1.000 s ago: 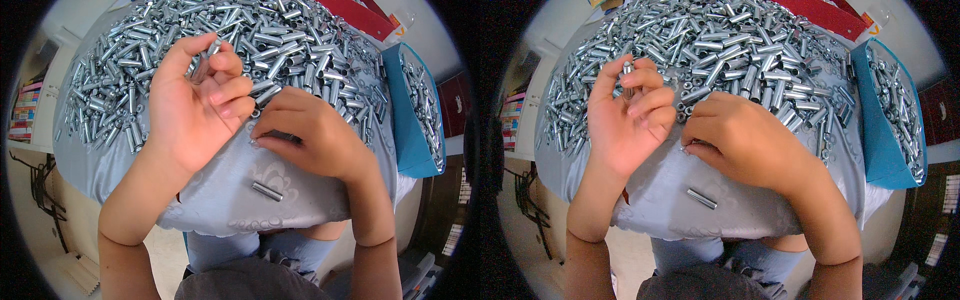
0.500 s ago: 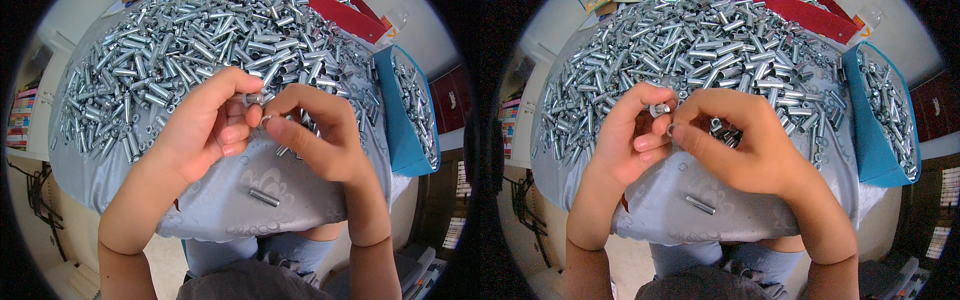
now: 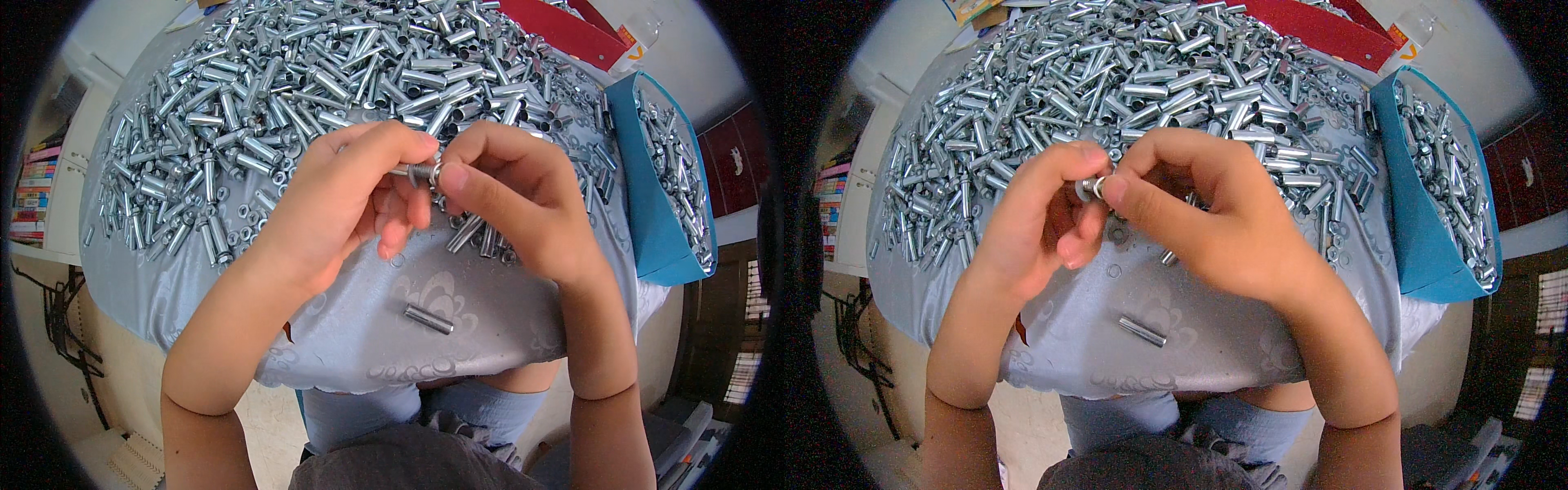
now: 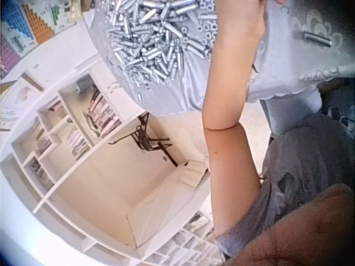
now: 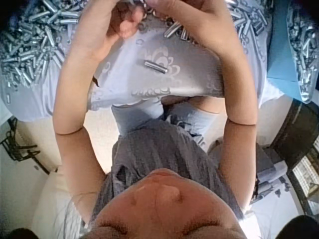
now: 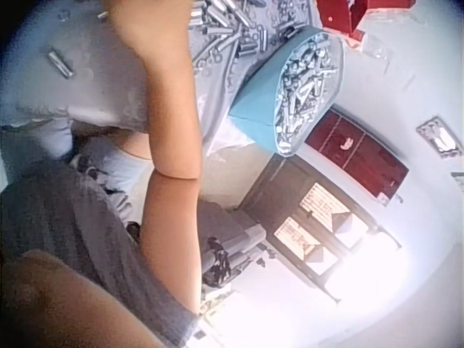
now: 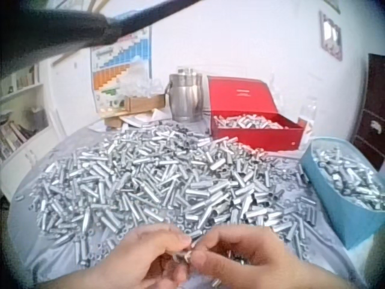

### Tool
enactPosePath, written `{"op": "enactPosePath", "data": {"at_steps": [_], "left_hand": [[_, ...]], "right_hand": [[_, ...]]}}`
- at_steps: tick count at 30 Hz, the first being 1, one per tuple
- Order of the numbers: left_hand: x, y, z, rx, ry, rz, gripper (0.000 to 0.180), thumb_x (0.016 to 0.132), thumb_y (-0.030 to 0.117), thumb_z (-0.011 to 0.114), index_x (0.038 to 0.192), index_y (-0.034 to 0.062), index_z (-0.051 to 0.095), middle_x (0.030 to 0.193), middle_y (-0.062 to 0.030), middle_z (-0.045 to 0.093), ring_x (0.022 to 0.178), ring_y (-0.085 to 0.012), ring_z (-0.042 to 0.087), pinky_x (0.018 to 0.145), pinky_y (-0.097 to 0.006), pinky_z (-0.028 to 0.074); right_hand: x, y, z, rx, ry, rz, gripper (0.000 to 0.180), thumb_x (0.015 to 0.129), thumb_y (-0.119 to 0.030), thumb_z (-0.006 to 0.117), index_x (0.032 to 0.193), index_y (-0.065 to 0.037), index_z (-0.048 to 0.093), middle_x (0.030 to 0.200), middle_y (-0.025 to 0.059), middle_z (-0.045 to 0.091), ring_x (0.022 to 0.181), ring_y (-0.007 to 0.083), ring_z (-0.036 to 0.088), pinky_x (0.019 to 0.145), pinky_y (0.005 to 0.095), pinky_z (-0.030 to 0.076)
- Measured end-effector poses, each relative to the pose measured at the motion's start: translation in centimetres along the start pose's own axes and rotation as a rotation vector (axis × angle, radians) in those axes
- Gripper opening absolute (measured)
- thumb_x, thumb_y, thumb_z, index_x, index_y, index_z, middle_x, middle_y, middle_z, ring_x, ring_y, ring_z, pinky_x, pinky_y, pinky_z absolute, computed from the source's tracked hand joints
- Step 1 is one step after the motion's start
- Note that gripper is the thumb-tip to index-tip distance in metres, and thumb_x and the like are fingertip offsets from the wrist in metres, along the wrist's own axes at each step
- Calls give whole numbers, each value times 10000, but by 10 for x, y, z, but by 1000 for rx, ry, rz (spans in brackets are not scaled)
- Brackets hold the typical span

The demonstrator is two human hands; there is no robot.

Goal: The person sits on the floor and assembles metal fasteners by hand. They pick up cylindrical metal pieces and small washers from a large pile on a table, screw the washers onto the cylinders, and place the assembled units into a blue container.

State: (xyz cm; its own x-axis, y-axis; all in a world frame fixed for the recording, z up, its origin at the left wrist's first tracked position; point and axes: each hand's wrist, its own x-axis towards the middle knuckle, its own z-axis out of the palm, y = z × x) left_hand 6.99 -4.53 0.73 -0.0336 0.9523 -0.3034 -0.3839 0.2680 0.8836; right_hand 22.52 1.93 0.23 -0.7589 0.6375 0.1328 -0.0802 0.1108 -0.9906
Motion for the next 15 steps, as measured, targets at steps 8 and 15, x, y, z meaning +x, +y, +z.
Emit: {"op": "enactPosePath", "data": {"at_steps": [8, 15], "left_hand": [[3, 0, -5, -111, -78, 48, 220, 816, 256, 550, 769, 40, 552, 621, -60, 554, 450, -84, 478, 428, -209, 390], [1, -3, 0, 53, -57, 194, 263, 836, 299, 532, 802, 39, 559, 635, -17, 530, 484, -72, 472, 425, -205, 390]], "right_hand": [[1, 4, 0, -389, 153, -349, 81, 744, 0, 632, 808, 33, 595, 810, 74, 601, 746, 122, 552, 675, 230, 420], [3, 3, -5, -633, 136, -555, 107, 706, 13, 644, 803, 28, 600, 780, 88, 604, 686, 144, 560, 643, 237, 425]]}}
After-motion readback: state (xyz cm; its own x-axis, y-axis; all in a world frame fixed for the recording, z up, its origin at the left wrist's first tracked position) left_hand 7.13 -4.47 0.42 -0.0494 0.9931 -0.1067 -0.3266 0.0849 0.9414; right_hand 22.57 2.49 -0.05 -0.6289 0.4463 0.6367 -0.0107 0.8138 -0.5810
